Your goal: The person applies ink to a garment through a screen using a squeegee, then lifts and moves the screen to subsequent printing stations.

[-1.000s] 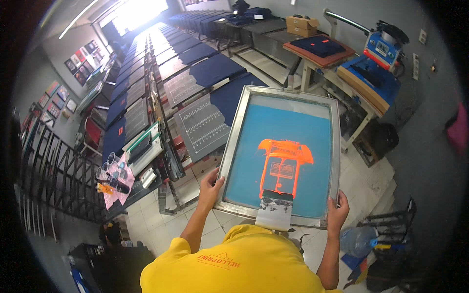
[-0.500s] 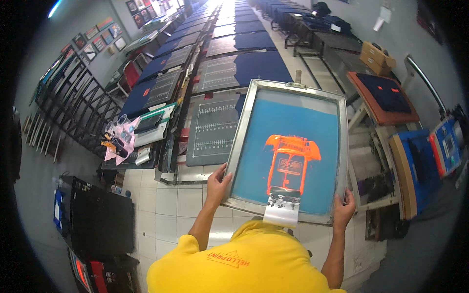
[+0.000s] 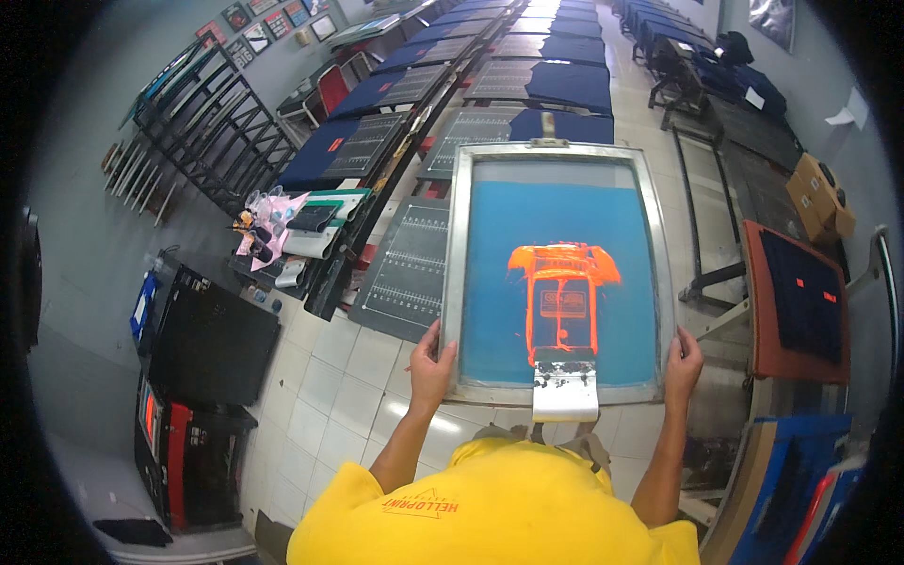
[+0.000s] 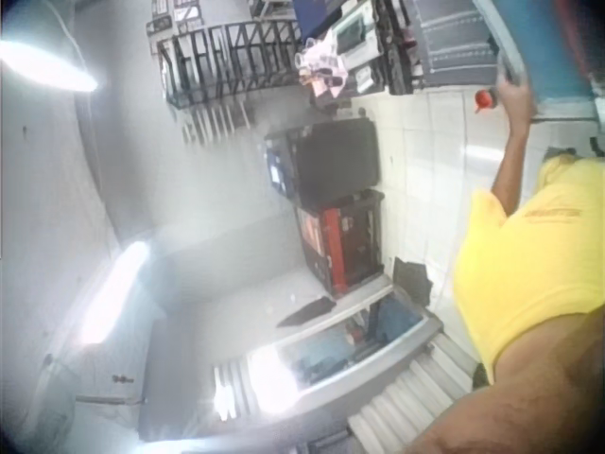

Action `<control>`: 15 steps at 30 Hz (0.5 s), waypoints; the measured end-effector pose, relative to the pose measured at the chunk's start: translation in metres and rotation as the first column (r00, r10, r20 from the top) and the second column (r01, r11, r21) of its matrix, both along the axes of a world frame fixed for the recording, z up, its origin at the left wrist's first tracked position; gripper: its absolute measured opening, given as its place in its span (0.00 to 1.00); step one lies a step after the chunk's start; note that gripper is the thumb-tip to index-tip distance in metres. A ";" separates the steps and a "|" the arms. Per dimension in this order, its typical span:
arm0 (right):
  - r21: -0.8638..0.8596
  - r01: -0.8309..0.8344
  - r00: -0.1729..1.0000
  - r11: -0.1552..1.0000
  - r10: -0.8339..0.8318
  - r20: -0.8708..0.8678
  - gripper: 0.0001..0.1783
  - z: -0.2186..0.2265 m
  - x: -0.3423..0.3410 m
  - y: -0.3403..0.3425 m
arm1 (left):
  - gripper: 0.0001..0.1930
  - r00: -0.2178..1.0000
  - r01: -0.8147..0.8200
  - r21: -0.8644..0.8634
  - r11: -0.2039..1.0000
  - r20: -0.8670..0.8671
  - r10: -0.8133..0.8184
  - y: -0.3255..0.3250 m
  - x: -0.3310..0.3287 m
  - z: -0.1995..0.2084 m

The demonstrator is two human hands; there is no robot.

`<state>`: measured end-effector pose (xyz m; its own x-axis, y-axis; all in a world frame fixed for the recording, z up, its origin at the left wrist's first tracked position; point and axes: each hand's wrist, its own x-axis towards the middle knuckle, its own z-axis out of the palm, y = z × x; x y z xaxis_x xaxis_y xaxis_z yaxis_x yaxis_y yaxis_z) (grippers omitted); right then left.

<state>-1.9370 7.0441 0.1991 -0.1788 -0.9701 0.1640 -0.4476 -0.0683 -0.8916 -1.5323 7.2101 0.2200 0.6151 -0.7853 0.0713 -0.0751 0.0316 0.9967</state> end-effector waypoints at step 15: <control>-0.019 -0.520 0.854 0.854 0.520 0.005 0.16 0.000 0.058 -0.176 | 0.25 0.896 -0.438 0.027 0.899 -0.066 0.438 0.011 -0.108 0.016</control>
<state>-1.8785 6.8683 0.1991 0.3494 -0.9193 0.1814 -0.3340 -0.3030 -0.8925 -1.6405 7.2210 0.2355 0.9000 -0.4357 0.0092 -0.0101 0.0002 0.9999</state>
